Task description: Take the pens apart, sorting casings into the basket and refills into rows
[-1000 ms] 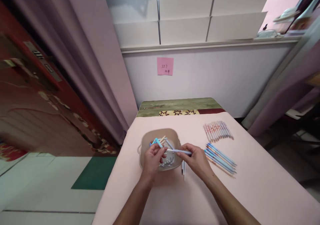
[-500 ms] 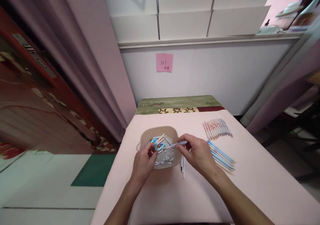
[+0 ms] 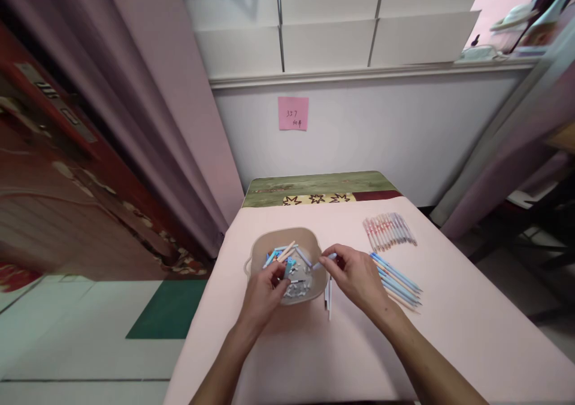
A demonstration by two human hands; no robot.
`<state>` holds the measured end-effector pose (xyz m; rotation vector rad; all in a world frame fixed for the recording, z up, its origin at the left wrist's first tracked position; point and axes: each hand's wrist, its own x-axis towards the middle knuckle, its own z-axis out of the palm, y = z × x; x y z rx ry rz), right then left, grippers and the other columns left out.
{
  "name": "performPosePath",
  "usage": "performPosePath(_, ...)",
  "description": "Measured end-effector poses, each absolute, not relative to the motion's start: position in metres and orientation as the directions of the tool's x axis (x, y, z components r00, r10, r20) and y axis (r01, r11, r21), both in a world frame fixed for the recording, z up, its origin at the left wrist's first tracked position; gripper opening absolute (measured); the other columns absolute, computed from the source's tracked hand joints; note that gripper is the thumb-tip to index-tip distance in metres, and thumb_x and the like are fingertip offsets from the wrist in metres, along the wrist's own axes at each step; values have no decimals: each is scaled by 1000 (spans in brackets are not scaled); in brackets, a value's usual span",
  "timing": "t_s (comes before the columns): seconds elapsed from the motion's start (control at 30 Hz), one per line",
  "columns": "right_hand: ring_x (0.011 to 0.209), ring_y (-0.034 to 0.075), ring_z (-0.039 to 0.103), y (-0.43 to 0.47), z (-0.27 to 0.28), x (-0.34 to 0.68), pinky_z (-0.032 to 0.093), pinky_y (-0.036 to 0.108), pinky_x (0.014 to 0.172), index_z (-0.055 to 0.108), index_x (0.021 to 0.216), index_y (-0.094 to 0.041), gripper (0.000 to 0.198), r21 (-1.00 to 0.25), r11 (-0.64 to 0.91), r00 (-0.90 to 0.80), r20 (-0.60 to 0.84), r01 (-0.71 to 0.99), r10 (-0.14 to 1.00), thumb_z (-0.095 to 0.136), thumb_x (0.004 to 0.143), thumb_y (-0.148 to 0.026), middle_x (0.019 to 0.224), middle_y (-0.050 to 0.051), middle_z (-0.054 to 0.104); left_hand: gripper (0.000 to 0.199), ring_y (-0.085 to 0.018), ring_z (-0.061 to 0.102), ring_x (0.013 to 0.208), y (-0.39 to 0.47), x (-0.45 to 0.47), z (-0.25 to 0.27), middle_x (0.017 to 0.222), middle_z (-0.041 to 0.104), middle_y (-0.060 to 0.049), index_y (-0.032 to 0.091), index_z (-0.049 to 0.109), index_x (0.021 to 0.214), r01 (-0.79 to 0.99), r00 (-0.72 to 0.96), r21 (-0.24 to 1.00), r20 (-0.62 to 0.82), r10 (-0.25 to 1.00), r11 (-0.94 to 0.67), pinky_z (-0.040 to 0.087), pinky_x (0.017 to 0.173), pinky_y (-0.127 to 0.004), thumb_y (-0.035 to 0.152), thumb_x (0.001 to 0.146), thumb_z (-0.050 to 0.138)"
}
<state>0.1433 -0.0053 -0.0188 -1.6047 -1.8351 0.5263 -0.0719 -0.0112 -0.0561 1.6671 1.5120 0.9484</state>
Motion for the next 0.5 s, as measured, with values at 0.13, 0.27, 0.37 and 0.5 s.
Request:
performPosePath(0.13,58,14,58,-3,-23,145,32,23,53,70,84,-25,22,-678,170,-74,169,715,983,51,85,-37,63,-1,66,22,-14,55,60,-12,-85,-60,65,62,2,19,67,80,448,-70,894,55,996,-18,39,56,-23,40,74,62)
performPosePath(0.27,66,16,61,-2,-28,139,35,23,58,69,86,-25,16,-656,165,-85,152,736,985,53,82,-29,73,0,69,20,-16,60,64,-12,-89,-61,67,66,1,21,68,84,502,-58,865,59,997,-22,41,60,-24,36,73,62)
performPosePath(0.37,65,15,60,-1,-31,137,36,23,60,66,89,-25,15,-678,185,-100,163,711,982,53,81,-26,73,-1,69,21,-15,57,57,-12,-86,-60,60,64,2,20,65,88,472,-65,882,29,997,5,39,54,-23,34,74,60)
performPosePath(0.5,63,15,59,1,-37,135,36,23,59,63,88,-23,14,-673,186,-128,135,716,983,54,78,-20,69,-2,67,17,-14,53,49,-10,-84,-60,56,59,3,20,58,80,371,-33,923,-97,995,102,35,45,-22,36,76,57)
